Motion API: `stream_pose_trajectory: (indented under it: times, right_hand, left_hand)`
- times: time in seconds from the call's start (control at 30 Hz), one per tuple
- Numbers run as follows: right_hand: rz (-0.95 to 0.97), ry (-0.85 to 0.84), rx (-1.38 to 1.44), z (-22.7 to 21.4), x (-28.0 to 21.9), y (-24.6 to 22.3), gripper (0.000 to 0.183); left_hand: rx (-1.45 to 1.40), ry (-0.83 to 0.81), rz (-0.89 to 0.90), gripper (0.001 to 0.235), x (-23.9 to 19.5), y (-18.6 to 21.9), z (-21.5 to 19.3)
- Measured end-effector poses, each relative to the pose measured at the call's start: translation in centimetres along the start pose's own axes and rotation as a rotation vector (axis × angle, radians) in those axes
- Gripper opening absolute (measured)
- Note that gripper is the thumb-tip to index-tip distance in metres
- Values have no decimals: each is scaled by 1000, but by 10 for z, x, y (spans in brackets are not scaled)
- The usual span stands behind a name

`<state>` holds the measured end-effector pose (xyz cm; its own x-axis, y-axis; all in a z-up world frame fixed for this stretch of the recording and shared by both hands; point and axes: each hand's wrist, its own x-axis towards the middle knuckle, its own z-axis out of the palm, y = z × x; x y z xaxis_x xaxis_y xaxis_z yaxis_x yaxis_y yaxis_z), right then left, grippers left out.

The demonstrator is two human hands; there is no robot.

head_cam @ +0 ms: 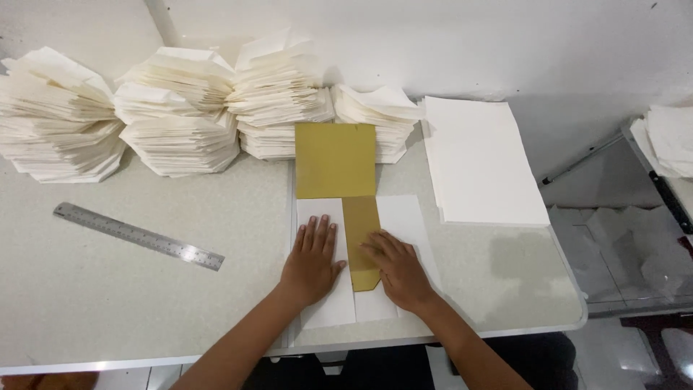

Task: A person uses a cardboard template to fold a sheet of paper into an envelope shape.

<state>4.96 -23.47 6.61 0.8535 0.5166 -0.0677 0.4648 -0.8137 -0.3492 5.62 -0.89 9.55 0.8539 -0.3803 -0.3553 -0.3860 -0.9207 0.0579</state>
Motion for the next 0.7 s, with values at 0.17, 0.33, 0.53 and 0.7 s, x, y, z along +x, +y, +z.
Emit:
stream_pose_trajectory:
  times: [0.17,0.33,0.53,0.7]
  right_hand:
    - [-8,35,-72,7,0,1,54]
    - [31,30,-51,-2,-5,1,50]
    - [130,48,66,-19,-5,11,51]
    - [559,59,47,-62,-4,1,89]
  left_hand:
    - [-23,61,3,71,10,7,2]
    - [-4,75,22,71,11,9,-3]
    - [30,114,62,71,24,-5,-1]
    - [-79,189,88,71,30,-16,-5]
